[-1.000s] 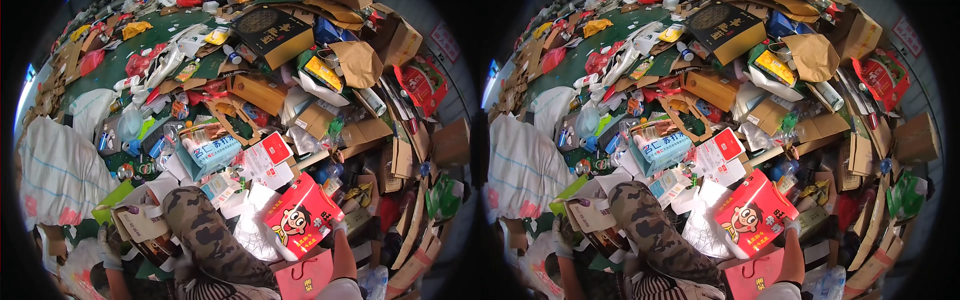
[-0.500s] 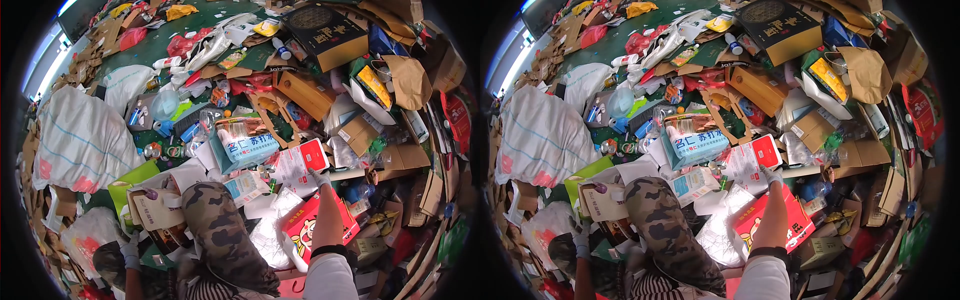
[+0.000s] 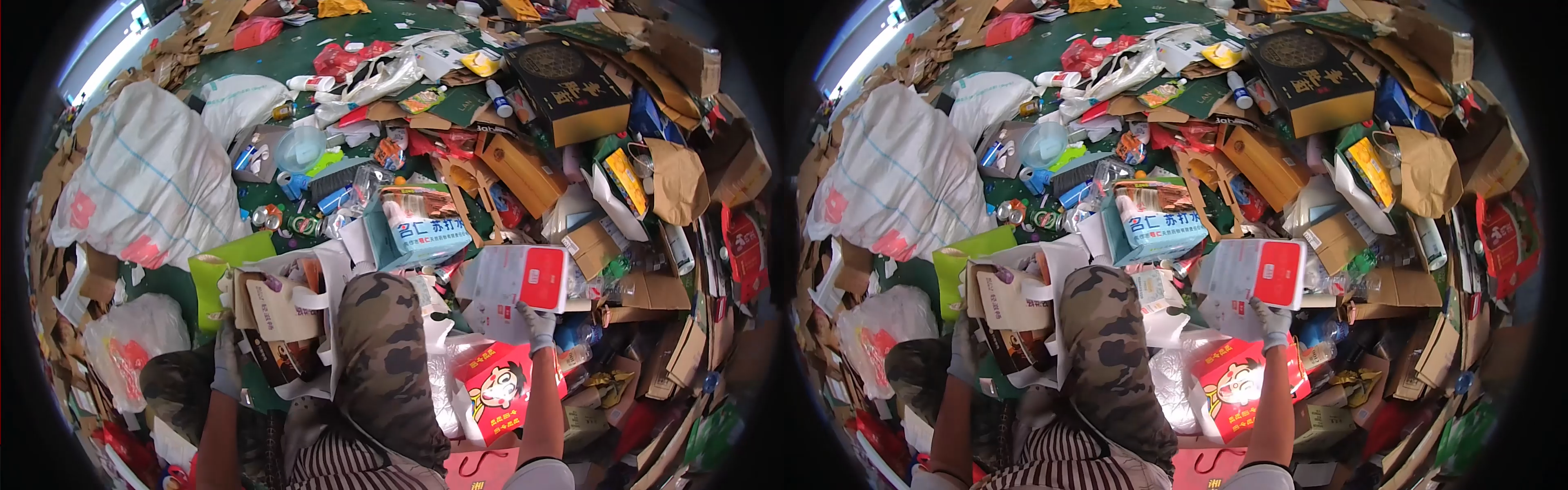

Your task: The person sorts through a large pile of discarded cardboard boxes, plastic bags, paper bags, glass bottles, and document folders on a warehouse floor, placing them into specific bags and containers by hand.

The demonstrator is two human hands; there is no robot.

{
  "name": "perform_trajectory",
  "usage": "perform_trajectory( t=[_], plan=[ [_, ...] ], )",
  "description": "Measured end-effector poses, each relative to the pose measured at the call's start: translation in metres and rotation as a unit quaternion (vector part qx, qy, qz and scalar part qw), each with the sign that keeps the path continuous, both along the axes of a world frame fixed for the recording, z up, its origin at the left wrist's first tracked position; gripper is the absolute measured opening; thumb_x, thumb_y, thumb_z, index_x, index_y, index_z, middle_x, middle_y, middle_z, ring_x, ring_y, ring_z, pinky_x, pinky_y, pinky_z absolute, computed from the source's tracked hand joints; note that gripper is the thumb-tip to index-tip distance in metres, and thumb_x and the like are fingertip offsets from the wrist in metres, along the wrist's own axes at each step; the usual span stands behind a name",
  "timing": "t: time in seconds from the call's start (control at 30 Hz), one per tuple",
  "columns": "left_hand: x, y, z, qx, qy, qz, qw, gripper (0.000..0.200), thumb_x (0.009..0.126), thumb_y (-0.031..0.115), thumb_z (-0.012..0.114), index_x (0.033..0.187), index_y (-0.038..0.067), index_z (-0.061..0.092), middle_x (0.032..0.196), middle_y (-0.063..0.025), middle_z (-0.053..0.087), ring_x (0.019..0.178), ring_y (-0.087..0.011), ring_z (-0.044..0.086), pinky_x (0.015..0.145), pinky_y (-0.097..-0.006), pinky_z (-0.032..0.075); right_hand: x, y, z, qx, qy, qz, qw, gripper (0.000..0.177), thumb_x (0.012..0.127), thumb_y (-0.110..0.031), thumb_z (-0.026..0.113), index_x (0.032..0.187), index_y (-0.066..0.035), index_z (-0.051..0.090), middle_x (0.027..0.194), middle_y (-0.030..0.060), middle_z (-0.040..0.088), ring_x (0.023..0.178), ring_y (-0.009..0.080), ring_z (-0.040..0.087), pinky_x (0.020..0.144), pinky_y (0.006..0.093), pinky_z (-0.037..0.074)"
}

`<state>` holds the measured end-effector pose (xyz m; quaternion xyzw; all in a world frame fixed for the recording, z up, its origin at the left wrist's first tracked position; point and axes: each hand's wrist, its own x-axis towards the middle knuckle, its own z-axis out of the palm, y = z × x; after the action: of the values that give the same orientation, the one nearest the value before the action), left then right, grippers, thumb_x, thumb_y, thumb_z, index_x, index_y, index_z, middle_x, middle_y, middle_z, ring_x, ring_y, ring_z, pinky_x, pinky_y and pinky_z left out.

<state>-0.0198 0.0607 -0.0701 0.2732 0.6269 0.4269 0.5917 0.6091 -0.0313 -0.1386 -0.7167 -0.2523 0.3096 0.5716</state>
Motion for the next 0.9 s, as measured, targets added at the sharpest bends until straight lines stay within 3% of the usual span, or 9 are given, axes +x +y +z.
perform_trajectory(
  t=[0.2, 0.3, 0.43, 0.47, 0.6, 0.67, 0.8, 0.83, 0.9],
  plan=[
    [0.046, -0.008, 0.034, 0.079, 0.018, 0.027, 0.996, 0.074, 0.083, 0.005, 0.06, 0.143, 0.005, 0.016, 0.135, -0.0102, 0.039, 0.118, -0.0179, 0.045, 0.095, -0.0291, 0.039, -0.012, -0.021, 0.124, 0.14, 0.055, -0.07, 0.986, 0.04, 0.08, -0.013, 0.067, 0.116, -0.003, 0.053, 0.106, 0.007, 0.06, 0.092, 0.0191, 0.06, 0.08, 0.0355, 0.05],
    [0.059, -0.014, 0.021, 0.171, -0.006, 0.044, 0.984, 0.071, 0.082, 0.013, 0.065, 0.139, 0.004, 0.024, 0.129, -0.0134, 0.042, 0.115, -0.0195, 0.046, 0.095, -0.03, 0.039, -0.08, -0.001, 0.212, 0.19, 0.02, 0.021, 0.981, 0.039, 0.084, -0.021, 0.062, 0.118, -0.003, 0.052, 0.109, 0.0083, 0.059, 0.096, 0.0199, 0.059, 0.082, 0.0371, 0.05],
    [0.074, -0.023, 0.025, 0.253, 0.204, 0.036, 0.945, 0.092, 0.066, 0.032, 0.078, 0.137, 0.005, 0.027, 0.128, -0.0196, 0.039, 0.118, -0.0284, 0.042, 0.101, -0.0359, 0.033, -0.151, 0.023, 0.264, 0.228, -0.021, 0.085, 0.97, 0.039, 0.085, -0.023, 0.062, 0.116, -0.002, 0.053, 0.111, 0.009, 0.058, 0.099, 0.0196, 0.058, 0.086, 0.0374, 0.048],
    [0.075, -0.024, 0.027, 0.229, 0.328, -0.002, 0.917, 0.095, 0.066, 0.03, 0.077, 0.14, 0.008, 0.021, 0.128, -0.0216, 0.037, 0.117, -0.0338, 0.044, 0.099, -0.0386, 0.036, -0.174, 0.031, 0.27, 0.249, 0.002, 0.105, 0.963, 0.037, 0.085, -0.023, 0.062, 0.114, -0.002, 0.055, 0.112, 0.0085, 0.058, 0.101, 0.0198, 0.057, 0.09, 0.0369, 0.045],
    [0.07, -0.021, 0.033, 0.072, 0.317, -0.105, 0.94, 0.091, 0.071, 0.029, 0.07, 0.143, 0.02, 0.016, 0.132, -0.026, 0.033, 0.113, -0.0411, 0.046, 0.095, -0.042, 0.04, -0.262, 0.054, 0.269, 0.213, 0.066, 0.209, 0.952, 0.036, 0.083, -0.021, 0.064, 0.113, -0.003, 0.056, 0.111, 0.0066, 0.058, 0.1, 0.0183, 0.056, 0.09, 0.0337, 0.043],
    [0.072, -0.022, 0.043, 0.091, 0.419, -0.113, 0.896, 0.085, 0.069, 0.028, 0.069, 0.141, 0.018, 0.026, 0.133, -0.0248, 0.033, 0.119, -0.0405, 0.041, 0.095, -0.0434, 0.038, -0.295, 0.058, 0.259, 0.159, 0.096, 0.237, 0.953, 0.037, 0.078, -0.015, 0.069, 0.111, -0.004, 0.057, 0.107, 0.0056, 0.06, 0.098, 0.016, 0.055, 0.088, 0.0319, 0.043],
    [0.08, -0.025, 0.011, 0.273, 0.727, -0.116, 0.619, 0.034, 0.081, 0.025, 0.052, 0.113, 0.017, 0.059, 0.14, -0.0099, 0.032, 0.131, -0.0339, 0.025, 0.103, -0.06, 0.018, -0.307, 0.058, 0.272, 0.113, -0.055, 0.292, 0.948, 0.031, 0.078, -0.012, 0.068, 0.107, -0.003, 0.06, 0.102, 0.0042, 0.062, 0.094, 0.0144, 0.056, 0.085, 0.0283, 0.044],
    [0.081, -0.033, 0.026, 0.241, 0.671, -0.249, 0.655, 0.031, 0.087, 0.022, 0.042, 0.112, 0.021, 0.059, 0.143, -0.0069, 0.029, 0.134, -0.0304, 0.021, 0.105, -0.0598, 0.011, -0.306, 0.057, 0.279, 0.109, -0.087, 0.296, 0.945, 0.03, 0.079, -0.011, 0.067, 0.107, -0.002, 0.06, 0.102, 0.0039, 0.062, 0.093, 0.0141, 0.057, 0.085, 0.0275, 0.044],
    [0.103, -0.036, 0.011, 0.226, 0.694, -0.336, 0.595, 0.034, 0.089, 0.023, 0.038, 0.119, 0.021, 0.054, 0.144, -0.0082, 0.028, 0.137, -0.0285, 0.016, 0.106, -0.0596, 0.008, -0.319, 0.045, 0.301, 0.128, -0.111, 0.272, 0.947, 0.023, 0.079, -0.009, 0.066, 0.1, -0.001, 0.062, 0.095, 0.0046, 0.063, 0.085, 0.0126, 0.059, 0.079, 0.0276, 0.048]
  ],
)
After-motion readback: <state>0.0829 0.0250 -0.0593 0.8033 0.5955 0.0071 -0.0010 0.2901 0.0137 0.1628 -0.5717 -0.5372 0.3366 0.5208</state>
